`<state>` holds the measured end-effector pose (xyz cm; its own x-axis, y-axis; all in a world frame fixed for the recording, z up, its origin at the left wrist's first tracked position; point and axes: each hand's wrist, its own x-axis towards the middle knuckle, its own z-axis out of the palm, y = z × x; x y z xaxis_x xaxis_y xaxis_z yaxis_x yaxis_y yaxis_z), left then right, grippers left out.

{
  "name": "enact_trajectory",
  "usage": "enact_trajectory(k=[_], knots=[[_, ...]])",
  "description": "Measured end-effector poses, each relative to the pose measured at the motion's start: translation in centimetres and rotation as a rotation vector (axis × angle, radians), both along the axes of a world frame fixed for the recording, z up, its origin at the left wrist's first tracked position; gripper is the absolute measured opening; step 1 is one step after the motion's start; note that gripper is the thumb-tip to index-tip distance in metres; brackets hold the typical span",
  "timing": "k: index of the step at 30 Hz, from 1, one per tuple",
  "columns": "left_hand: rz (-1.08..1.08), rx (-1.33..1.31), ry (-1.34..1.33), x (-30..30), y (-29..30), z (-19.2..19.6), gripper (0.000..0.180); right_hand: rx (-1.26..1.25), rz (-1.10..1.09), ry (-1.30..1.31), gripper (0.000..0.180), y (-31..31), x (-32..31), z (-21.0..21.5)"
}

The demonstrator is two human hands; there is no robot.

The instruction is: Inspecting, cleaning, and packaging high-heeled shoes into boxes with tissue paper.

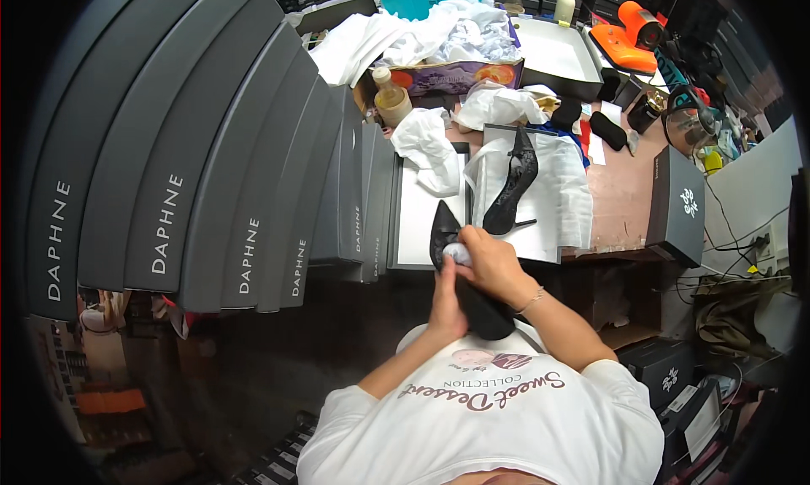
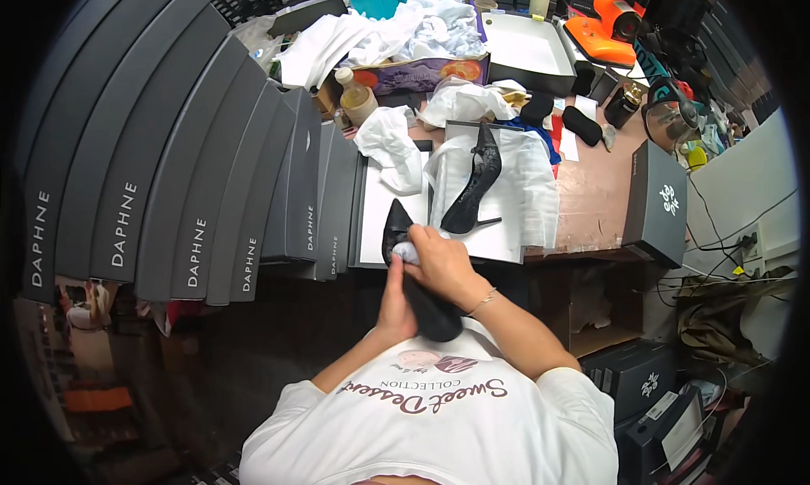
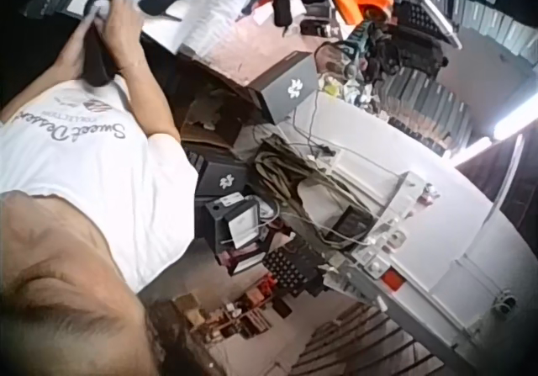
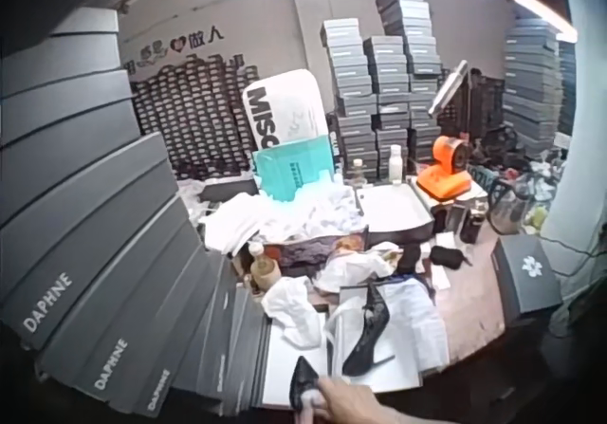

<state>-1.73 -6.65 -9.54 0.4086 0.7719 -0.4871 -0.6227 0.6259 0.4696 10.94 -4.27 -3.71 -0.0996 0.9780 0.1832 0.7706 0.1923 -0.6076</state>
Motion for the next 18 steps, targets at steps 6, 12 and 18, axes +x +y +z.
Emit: enact_trajectory(k=[6,12,18], knots=[[0.13,0.013,0.103,-0.5,-1.1,2.0,0.035,-0.121,0.059,-0.132,0.034,-0.7,-0.7,-1.5],[0.158,-0.016,0.101,0.6,-1.7,1.7,0.038,-0.166,0.003,-0.201,0.035,-0.4,-0.8,-2.3],[0.128,0.063,0.071,-1.0,-1.3,0.9,0.05,-0.276,0.149,0.515,0.053,-2.6,0.6,0.5]])
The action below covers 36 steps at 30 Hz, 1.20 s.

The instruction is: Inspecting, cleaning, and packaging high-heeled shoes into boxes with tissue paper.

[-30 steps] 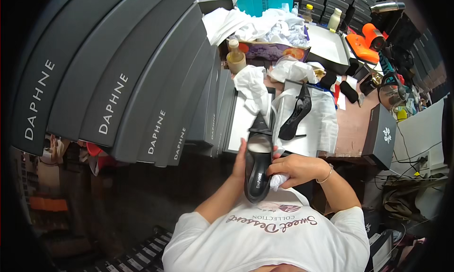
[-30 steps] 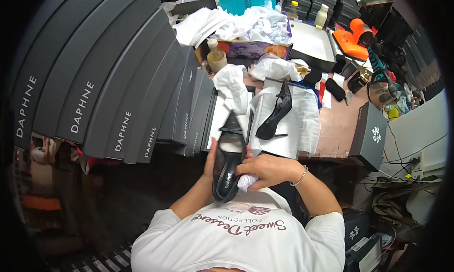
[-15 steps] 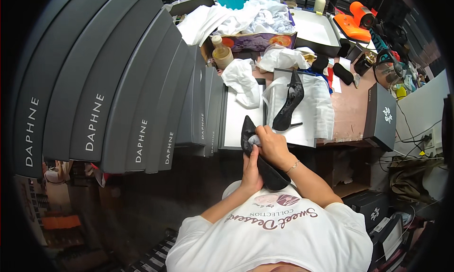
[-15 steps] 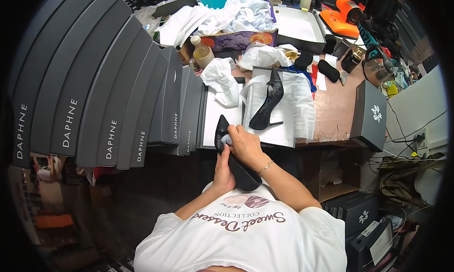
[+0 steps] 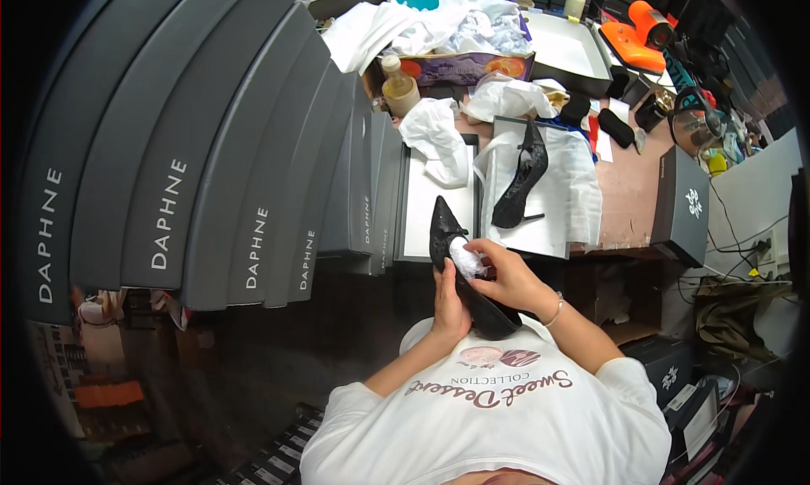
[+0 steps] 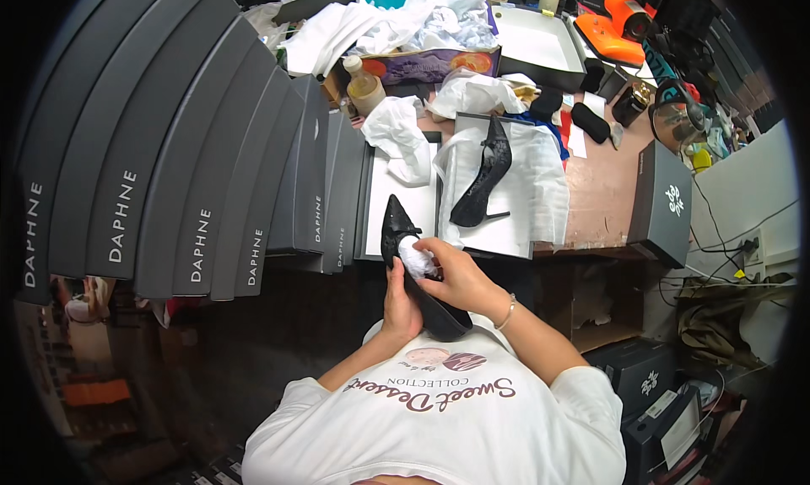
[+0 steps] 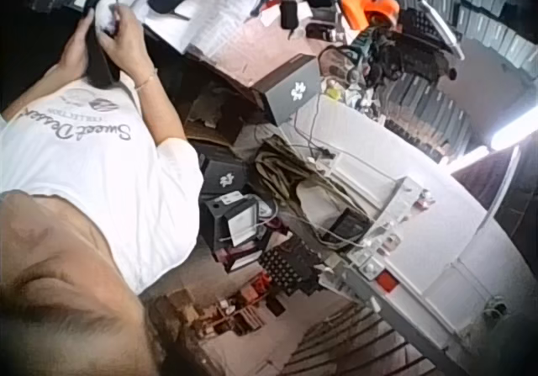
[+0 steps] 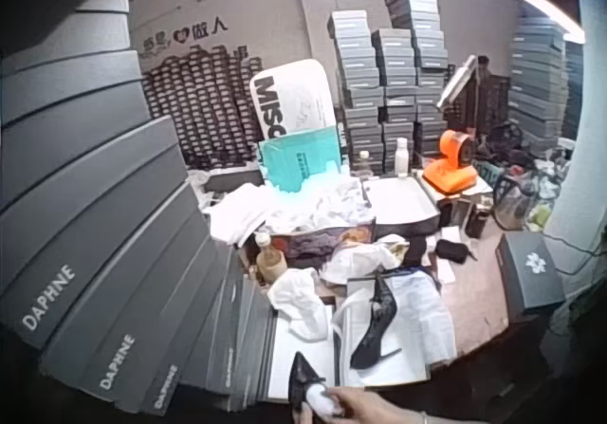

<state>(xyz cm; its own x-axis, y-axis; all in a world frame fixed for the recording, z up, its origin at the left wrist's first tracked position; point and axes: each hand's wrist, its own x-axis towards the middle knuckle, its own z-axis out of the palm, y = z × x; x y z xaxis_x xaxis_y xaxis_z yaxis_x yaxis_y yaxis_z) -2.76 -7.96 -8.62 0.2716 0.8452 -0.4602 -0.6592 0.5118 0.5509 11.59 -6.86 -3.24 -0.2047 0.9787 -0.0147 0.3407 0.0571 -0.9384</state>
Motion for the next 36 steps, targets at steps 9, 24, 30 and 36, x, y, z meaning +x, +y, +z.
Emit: enact_trajectory(k=[9,24,30,36], knots=[[-0.103,-0.096,-0.029,1.8,-1.0,0.4,0.05,0.304,-0.14,-0.341,0.027,1.2,-1.0,-2.6],[-0.391,0.067,0.081,0.5,-0.4,0.8,0.067,0.06,-0.279,0.057,0.068,3.7,-0.6,-2.9],[-0.384,0.003,0.039,0.1,0.2,2.4,0.066,0.021,-0.041,-0.007,0.071,4.9,1.0,-1.0],[-0.375,0.023,0.039,1.2,1.3,3.0,0.065,0.025,-0.081,0.176,0.086,4.6,1.7,-0.8]])
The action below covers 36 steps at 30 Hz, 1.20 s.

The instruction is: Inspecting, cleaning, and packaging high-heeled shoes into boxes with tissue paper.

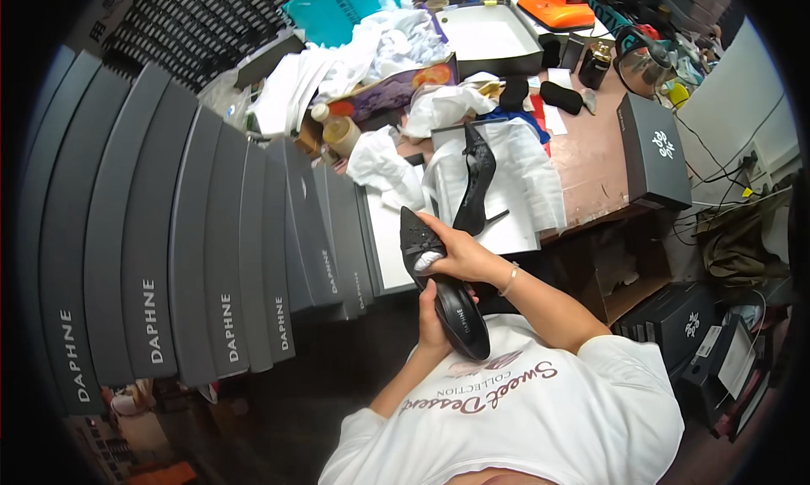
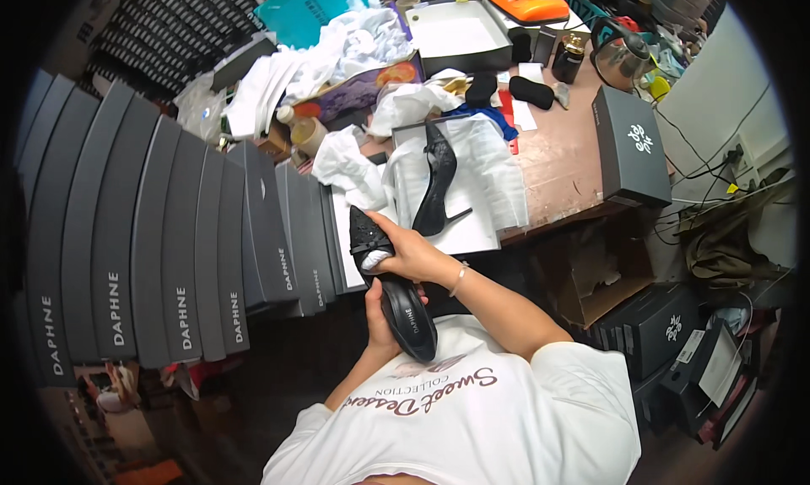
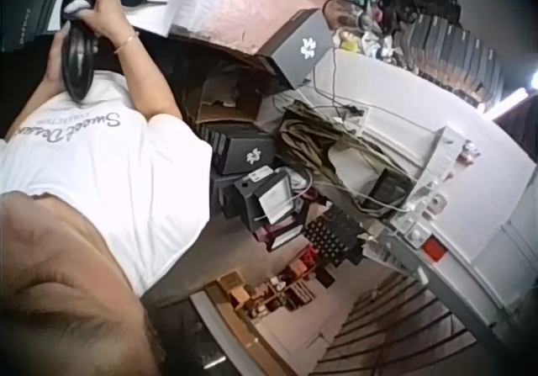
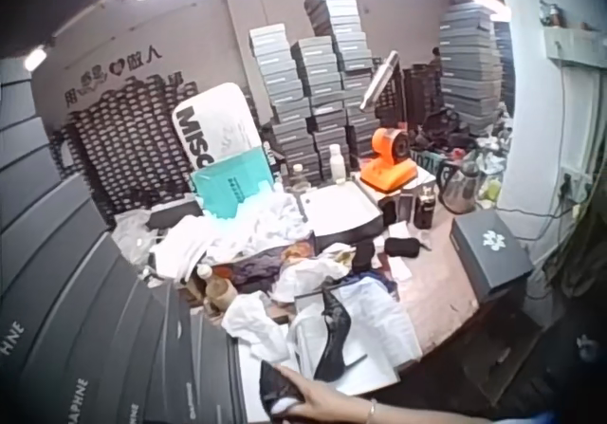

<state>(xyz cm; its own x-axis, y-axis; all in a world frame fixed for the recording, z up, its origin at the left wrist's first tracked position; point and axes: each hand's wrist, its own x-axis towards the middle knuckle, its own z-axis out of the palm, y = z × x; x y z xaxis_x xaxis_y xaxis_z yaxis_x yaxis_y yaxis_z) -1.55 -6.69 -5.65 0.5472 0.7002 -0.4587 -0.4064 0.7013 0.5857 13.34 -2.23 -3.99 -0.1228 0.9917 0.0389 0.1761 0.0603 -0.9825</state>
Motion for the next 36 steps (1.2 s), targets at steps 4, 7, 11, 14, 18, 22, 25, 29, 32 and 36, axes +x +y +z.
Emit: enact_trajectory(k=[4,7,11,14,18,22,25,29,32,36], knots=[[0.173,0.276,0.055,0.9,4.9,0.0,0.066,-0.25,0.134,0.218,0.111,-3.7,3.9,2.6],[0.121,0.688,0.092,6.4,6.7,2.8,0.086,0.203,-0.164,-0.255,0.093,-5.3,4.5,1.5],[-0.375,0.829,0.256,9.9,11.5,3.5,0.059,-0.037,-0.391,0.28,0.056,-7.7,11.7,-1.0],[-0.473,1.186,0.725,13.1,14.9,-0.5,0.061,-0.104,-0.355,0.777,0.055,-10.1,15.0,-2.4],[-0.502,1.105,0.876,15.0,15.7,-7.5,0.06,0.057,-0.35,1.067,0.055,-11.8,16.2,-2.7],[-0.46,1.298,1.134,15.3,15.7,-9.0,0.041,0.065,-0.389,0.991,0.059,-12.4,16.9,-3.1],[-0.334,1.287,0.979,14.2,14.7,-6.6,0.03,0.04,-0.319,0.975,0.059,-12.4,16.9,-2.5],[-0.293,0.814,0.308,9.5,11.5,1.8,0.017,-0.015,-0.309,0.902,0.06,-11.9,16.0,-1.5],[-0.415,0.316,-0.086,5.3,9.1,4.5,0.022,-0.128,-0.18,0.983,0.056,-10.1,13.2,-0.6],[-0.277,0.085,-0.248,1.6,4.7,4.0,0.028,-0.26,0.017,1.222,0.054,-8.9,7.2,-2.7]])
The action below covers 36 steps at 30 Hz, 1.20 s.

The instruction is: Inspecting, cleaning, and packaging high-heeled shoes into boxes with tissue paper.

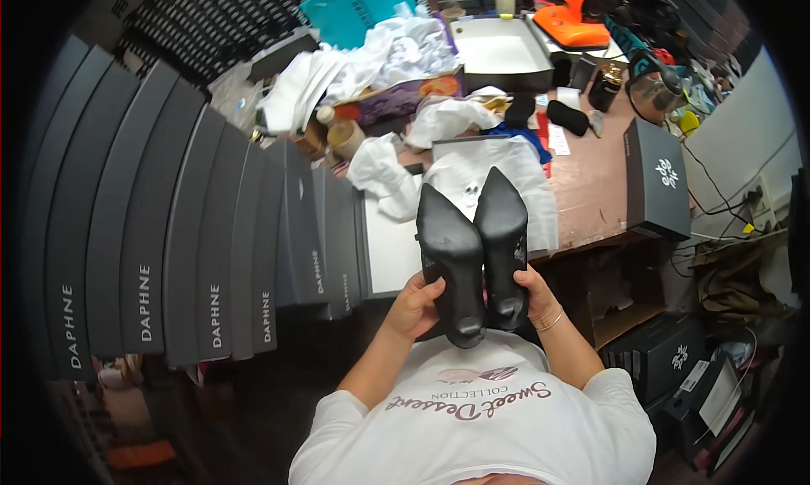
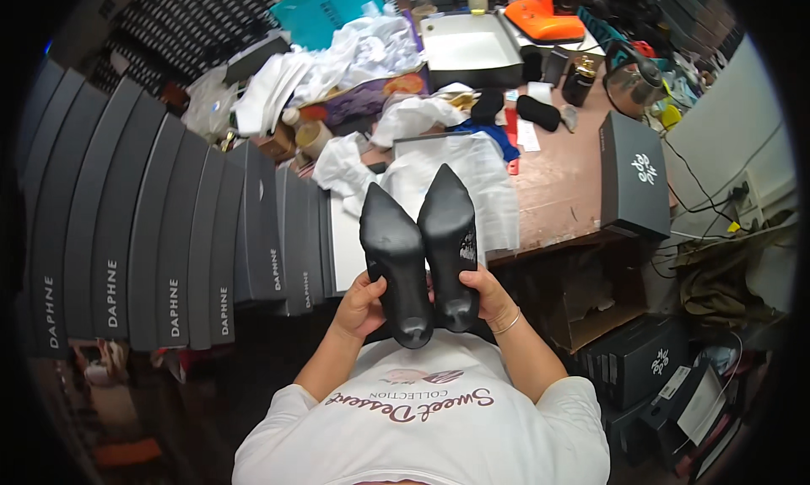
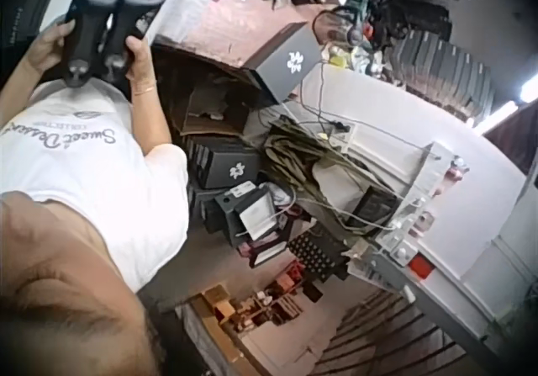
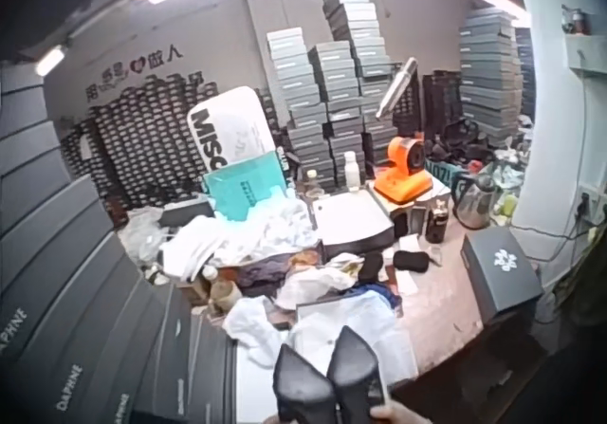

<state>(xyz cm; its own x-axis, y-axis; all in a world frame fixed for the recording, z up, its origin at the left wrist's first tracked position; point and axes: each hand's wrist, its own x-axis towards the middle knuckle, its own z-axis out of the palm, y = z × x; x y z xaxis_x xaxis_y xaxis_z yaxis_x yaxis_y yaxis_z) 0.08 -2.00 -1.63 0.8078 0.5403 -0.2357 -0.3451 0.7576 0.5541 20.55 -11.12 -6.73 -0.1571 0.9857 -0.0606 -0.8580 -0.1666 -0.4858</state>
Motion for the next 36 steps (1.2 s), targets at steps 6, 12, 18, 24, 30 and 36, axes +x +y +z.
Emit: enact_trajectory(k=[6,12,18,24,30,36], knots=[[0.129,-0.13,-0.033,-4.5,-1.7,-2.8,0.04,-0.26,0.155,0.09,0.058,-0.4,-3.9,-3.1],[0.328,-0.21,-0.017,-5.1,-2.3,-4.3,0.045,-0.276,0.158,0.034,0.06,0.5,-5.3,-2.3],[0.127,-0.155,-0.148,-6.6,-1.2,-4.6,0.047,-0.16,0.227,-0.056,0.065,0.9,-4.8,-0.5],[0.182,0.06,0.042,-7.5,0.6,-4.7,0.058,-0.14,0.106,-0.705,0.044,3.5,0.8,3.3],[-0.193,0.192,0.216,-7.5,0.6,-4.0,0.068,0.426,-0.281,-1.533,0.061,8.7,0.8,4.8],[-0.166,-0.169,-0.044,-3.2,1.3,-4.4,0.076,0.343,0.056,-1.26,0.043,9.3,-3.3,3.8]])
